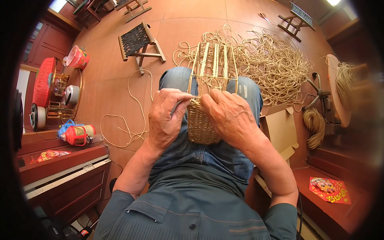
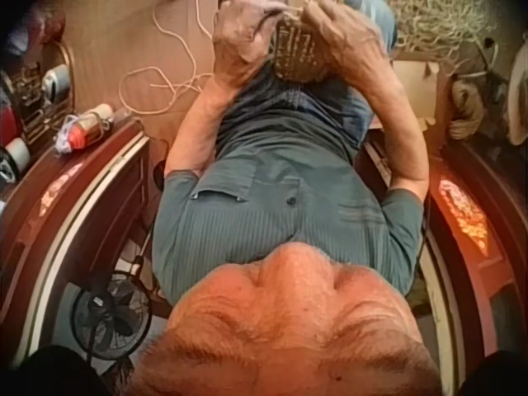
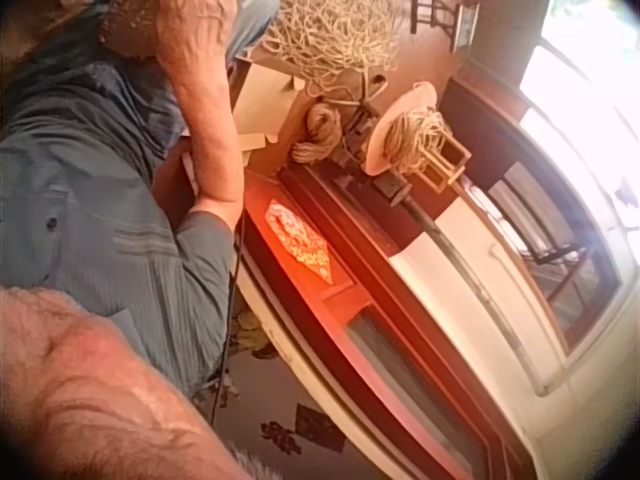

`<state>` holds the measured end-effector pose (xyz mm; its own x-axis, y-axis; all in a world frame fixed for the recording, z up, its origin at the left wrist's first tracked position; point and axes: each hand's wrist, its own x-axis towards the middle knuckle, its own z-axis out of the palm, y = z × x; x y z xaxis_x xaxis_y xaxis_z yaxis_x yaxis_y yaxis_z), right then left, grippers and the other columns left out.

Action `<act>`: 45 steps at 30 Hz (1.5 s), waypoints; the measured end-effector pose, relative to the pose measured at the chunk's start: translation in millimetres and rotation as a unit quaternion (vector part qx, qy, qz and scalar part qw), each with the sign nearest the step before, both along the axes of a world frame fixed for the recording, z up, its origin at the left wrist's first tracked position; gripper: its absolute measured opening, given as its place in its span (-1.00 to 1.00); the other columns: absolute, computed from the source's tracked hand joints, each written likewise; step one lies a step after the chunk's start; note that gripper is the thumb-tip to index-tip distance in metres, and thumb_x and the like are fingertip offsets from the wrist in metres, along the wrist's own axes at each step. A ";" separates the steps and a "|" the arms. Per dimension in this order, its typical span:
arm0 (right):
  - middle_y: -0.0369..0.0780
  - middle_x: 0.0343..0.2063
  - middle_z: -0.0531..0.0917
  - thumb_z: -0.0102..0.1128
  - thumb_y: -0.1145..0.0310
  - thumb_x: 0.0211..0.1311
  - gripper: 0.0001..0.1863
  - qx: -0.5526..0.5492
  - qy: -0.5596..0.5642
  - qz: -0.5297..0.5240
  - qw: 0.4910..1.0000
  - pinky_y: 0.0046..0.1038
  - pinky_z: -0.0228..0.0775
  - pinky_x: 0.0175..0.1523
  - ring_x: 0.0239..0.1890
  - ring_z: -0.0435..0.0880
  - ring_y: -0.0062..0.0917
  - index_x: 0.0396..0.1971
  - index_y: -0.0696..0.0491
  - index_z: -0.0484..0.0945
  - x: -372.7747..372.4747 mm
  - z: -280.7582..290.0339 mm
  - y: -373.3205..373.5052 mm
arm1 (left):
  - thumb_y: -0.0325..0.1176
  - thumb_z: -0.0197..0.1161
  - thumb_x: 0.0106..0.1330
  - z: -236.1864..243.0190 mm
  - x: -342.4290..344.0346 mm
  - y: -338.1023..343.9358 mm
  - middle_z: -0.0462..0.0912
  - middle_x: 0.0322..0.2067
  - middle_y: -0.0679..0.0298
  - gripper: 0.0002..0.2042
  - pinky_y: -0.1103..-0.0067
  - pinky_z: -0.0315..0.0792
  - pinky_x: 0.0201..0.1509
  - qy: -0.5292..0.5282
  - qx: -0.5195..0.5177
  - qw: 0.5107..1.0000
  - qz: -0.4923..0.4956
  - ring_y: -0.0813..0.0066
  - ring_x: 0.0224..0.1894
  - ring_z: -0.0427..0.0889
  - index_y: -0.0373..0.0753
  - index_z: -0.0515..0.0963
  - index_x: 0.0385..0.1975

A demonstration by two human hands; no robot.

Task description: Weaving a small basket using thin straw or wooden strips.

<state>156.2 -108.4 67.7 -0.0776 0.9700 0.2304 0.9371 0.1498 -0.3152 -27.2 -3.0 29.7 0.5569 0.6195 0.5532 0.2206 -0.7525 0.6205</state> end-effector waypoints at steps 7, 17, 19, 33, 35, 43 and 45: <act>-0.28 -0.39 0.52 0.21 0.43 0.33 -0.94 -0.018 -0.113 -0.060 0.992 -0.30 0.44 -0.14 -0.27 0.62 -0.40 -0.26 -0.03 0.52 27.5 16.1 -23.9 | -0.47 0.37 0.19 8.4 6.0 4.3 0.63 -0.24 0.24 -0.76 0.37 0.47 0.03 0.086 0.139 0.986 -0.039 0.25 -0.13 0.58 -0.19 0.67 -0.13; -0.24 -0.29 0.76 0.41 0.41 0.36 -0.86 0.163 0.007 -0.230 0.959 -0.44 0.55 -0.19 -0.30 0.74 -0.48 -0.14 0.06 0.70 65.3 39.3 -25.6 | -0.47 0.41 0.27 18.0 32.1 2.2 0.59 -0.38 0.25 -0.93 0.36 0.47 -0.10 0.111 0.058 0.991 -0.049 0.22 -0.26 0.57 -0.19 0.66 -0.31; -0.23 -0.30 0.78 0.43 0.49 0.34 -0.80 0.165 0.119 -0.233 0.951 -0.55 0.54 -0.27 -0.37 0.72 -0.63 -0.07 0.10 0.68 51.5 32.6 -21.8 | -0.43 0.42 0.28 14.0 36.7 0.5 0.55 -0.43 0.24 -0.94 0.34 0.44 -0.16 0.109 0.063 0.992 -0.010 0.20 -0.32 0.54 -0.18 0.66 -0.35; -0.05 -0.16 0.77 0.19 0.51 0.42 -0.44 0.074 0.141 -0.151 0.976 -0.18 0.61 -0.19 -0.26 0.78 -0.10 0.40 -0.05 0.41 3.4 -1.7 8.2 | -0.37 0.34 0.32 12.6 33.9 -13.0 0.50 -0.33 0.31 -0.96 0.35 0.32 -0.13 0.190 0.134 0.973 0.003 0.27 -0.26 0.46 -0.13 0.65 -0.30; 0.01 -0.16 0.76 0.17 0.49 0.43 -0.39 0.052 0.149 -0.160 0.974 -0.11 0.60 -0.16 -0.25 0.76 -0.02 0.45 -0.06 0.35 -0.4 -1.3 13.4 | -0.37 0.34 0.31 14.0 34.4 -14.3 0.49 -0.33 0.31 -0.95 0.35 0.30 -0.13 0.204 0.139 0.969 0.000 0.28 -0.26 0.45 -0.12 0.64 -0.29; 0.10 -0.35 0.68 0.17 0.47 0.42 -0.34 -0.014 0.206 -0.163 0.965 0.04 0.46 -0.14 -0.26 0.69 0.13 0.49 -0.02 0.26 -2.3 -4.4 21.7 | -0.32 0.39 0.31 7.2 33.2 -15.8 0.52 -0.30 0.32 -0.92 0.35 0.28 -0.08 0.151 0.118 0.981 0.017 0.30 -0.23 0.46 -0.13 0.63 -0.33; 0.08 -0.37 0.67 0.19 0.50 0.41 -0.34 -0.008 0.202 -0.170 0.965 -0.01 0.48 -0.15 -0.29 0.68 0.10 0.49 -0.01 0.28 -3.9 -5.5 17.3 | -0.30 0.40 0.32 6.2 32.2 -16.5 0.53 -0.29 0.33 -0.91 0.35 0.28 -0.07 0.152 0.115 0.981 0.022 0.31 -0.22 0.47 -0.13 0.64 -0.33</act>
<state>152.3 -91.1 62.2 0.3378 0.9276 0.1595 0.7319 -0.1523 -0.6642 4.9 -19.5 35.9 0.6930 0.5259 0.4931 0.4057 -0.8499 0.3363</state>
